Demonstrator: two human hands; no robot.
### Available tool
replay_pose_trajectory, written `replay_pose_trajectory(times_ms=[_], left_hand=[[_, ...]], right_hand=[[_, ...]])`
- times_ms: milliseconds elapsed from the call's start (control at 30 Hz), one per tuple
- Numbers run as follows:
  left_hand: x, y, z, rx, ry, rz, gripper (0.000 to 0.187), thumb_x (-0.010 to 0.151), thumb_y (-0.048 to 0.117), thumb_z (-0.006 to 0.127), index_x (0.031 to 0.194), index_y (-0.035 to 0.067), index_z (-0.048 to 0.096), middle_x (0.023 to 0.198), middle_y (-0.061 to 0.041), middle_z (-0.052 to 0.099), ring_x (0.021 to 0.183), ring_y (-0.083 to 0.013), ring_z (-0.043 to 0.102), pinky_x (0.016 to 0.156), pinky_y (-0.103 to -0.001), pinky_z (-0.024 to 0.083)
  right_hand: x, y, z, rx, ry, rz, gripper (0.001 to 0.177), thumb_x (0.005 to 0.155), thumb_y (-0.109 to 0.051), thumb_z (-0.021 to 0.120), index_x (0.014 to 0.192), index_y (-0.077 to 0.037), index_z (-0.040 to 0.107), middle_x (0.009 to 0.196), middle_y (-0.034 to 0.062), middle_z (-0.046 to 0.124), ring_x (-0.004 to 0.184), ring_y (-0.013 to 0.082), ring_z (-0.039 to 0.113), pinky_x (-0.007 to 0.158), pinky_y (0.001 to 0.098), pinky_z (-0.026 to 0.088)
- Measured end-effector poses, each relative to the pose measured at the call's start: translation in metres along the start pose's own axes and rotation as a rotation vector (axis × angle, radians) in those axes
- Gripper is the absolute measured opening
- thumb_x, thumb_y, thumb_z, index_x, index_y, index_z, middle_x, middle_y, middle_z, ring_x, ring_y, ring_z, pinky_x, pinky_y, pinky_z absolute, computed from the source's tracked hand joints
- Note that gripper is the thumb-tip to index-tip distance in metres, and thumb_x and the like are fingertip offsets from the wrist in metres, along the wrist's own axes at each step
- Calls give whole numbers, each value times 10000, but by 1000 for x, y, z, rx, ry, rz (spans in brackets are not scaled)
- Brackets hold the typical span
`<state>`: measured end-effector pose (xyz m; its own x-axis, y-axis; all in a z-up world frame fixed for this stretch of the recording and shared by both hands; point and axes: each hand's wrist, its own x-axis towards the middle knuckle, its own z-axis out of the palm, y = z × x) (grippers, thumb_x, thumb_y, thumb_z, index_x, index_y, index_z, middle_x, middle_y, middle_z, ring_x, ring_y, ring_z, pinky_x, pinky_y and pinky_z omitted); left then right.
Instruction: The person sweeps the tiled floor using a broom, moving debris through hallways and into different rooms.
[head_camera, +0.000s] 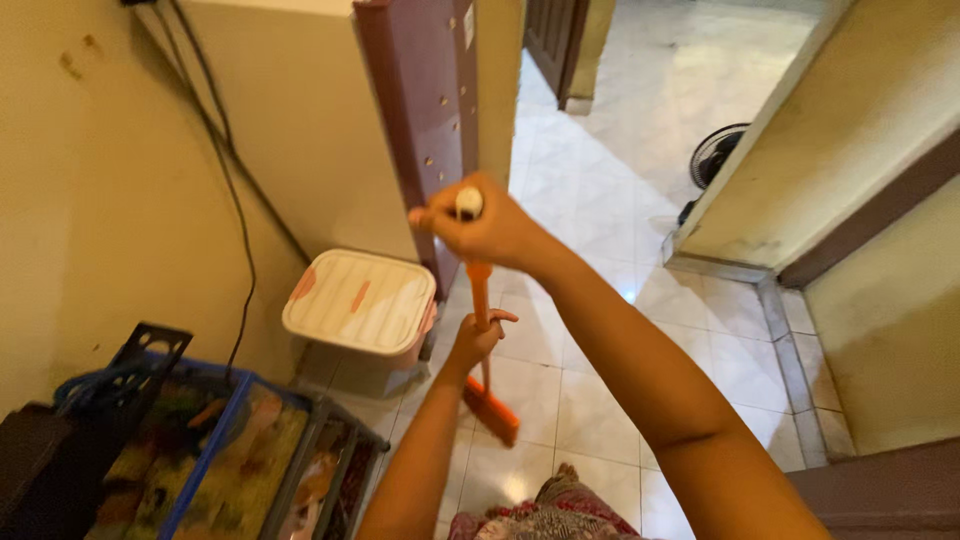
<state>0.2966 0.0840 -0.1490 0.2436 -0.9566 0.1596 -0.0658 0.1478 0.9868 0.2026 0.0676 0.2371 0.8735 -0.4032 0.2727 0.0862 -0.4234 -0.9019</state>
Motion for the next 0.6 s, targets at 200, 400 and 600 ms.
replay_pose_trajectory(times_ms=[200,400,600], left_hand=[[52,10,41,110,249,-57,346,909,34,470,957,95,807,588,7,508,522,-83,444,498,-286,368],[44,104,78,240,388,-108,281,908,92,539,948,152,810,726,-55,654,662,-182,578,602,-349,462],[24,119,105,540,413,-392,230,827,242,605,940,262,805,907,-63,770,886,-308,732,772,-435,558]], right_hand=[[-4,-3,-15,-145,-175,-123,396,978,-279,725,657,-109,566,589,-28,423,572,39,371,483,265,331],[-3,-30,-72,93,244,-244,358,943,-305,764,719,-71,612,626,-7,610,561,61,571,511,247,460],[3,12,-130,126,710,-91,451,963,-304,695,600,-108,512,489,14,539,413,97,494,412,271,391]])
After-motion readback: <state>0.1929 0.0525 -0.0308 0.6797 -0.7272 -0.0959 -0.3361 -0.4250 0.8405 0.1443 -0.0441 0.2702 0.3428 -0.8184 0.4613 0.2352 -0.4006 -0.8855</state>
